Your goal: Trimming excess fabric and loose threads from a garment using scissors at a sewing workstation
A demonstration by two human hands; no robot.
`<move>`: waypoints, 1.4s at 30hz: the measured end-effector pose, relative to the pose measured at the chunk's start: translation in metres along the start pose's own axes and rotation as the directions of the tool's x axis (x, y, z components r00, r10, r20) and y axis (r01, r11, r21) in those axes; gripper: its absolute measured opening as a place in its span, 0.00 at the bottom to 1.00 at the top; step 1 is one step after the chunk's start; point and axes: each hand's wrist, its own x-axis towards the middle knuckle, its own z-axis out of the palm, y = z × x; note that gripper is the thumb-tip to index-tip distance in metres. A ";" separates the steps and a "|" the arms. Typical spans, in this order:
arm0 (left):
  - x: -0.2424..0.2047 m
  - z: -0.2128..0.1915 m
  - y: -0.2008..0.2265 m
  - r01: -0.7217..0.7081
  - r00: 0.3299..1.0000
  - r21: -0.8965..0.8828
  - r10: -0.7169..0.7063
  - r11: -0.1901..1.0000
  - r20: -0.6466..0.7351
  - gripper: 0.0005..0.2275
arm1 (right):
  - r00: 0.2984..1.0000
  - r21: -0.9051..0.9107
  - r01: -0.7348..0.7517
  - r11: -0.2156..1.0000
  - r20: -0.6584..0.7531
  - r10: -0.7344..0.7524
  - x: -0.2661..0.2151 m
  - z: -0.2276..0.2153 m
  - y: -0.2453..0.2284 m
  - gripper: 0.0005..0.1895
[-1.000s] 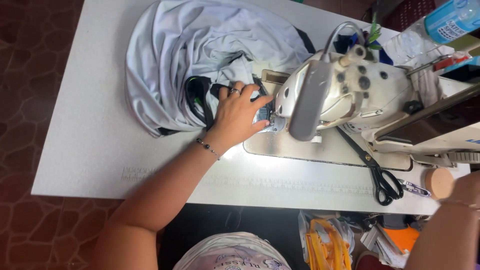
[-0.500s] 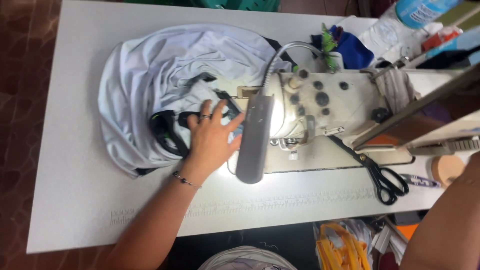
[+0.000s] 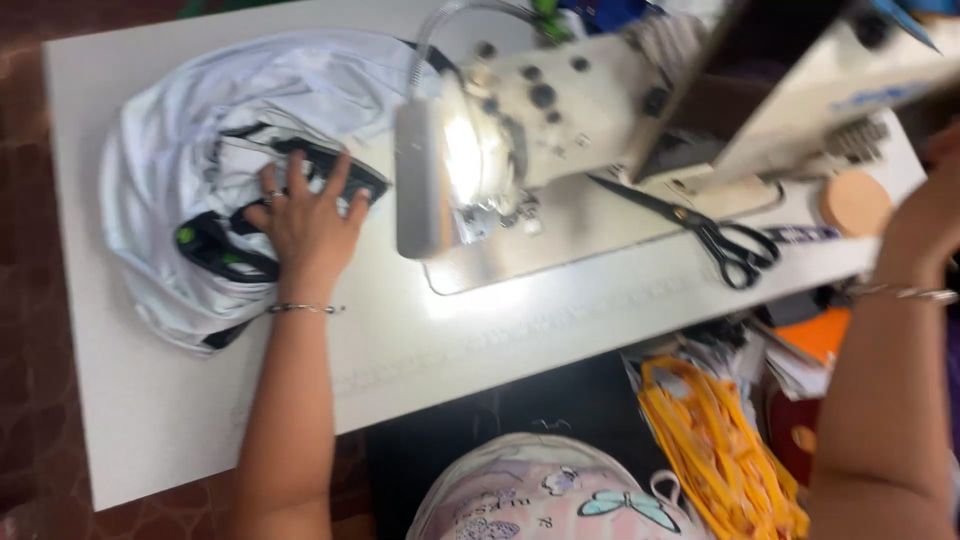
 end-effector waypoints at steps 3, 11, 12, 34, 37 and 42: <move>-0.016 -0.023 0.001 -0.041 0.995 -0.045 0.044 0.998 0.084 0.23 | 0.869 -0.314 -0.225 0.922 0.362 0.336 -0.036 0.028 -0.172 0.02; -0.088 -0.042 0.005 -0.050 0.998 -0.094 0.054 0.994 0.038 0.23 | 0.367 -0.681 0.234 0.694 0.723 0.585 -0.057 0.050 -0.257 0.31; -0.095 -0.039 0.010 -0.124 0.987 -0.091 0.114 0.988 -0.112 0.18 | 0.332 -0.704 0.246 0.667 0.707 0.624 -0.055 0.047 -0.279 0.32; -0.123 -0.040 0.032 -0.052 0.996 -0.330 0.024 0.943 -0.088 0.02 | -0.134 -0.229 -0.937 0.265 0.933 0.333 -0.191 0.146 -0.411 0.29; -0.128 -0.057 0.023 -0.137 0.990 -0.419 0.134 0.898 -0.037 0.03 | -0.164 -0.306 -0.882 0.358 0.912 0.376 -0.167 0.130 -0.409 0.23; -0.167 -0.116 -0.022 -0.077 0.885 -0.701 0.372 0.709 0.279 0.04 | -0.055 -0.482 -0.605 0.633 0.819 0.571 -0.115 0.078 -0.356 0.16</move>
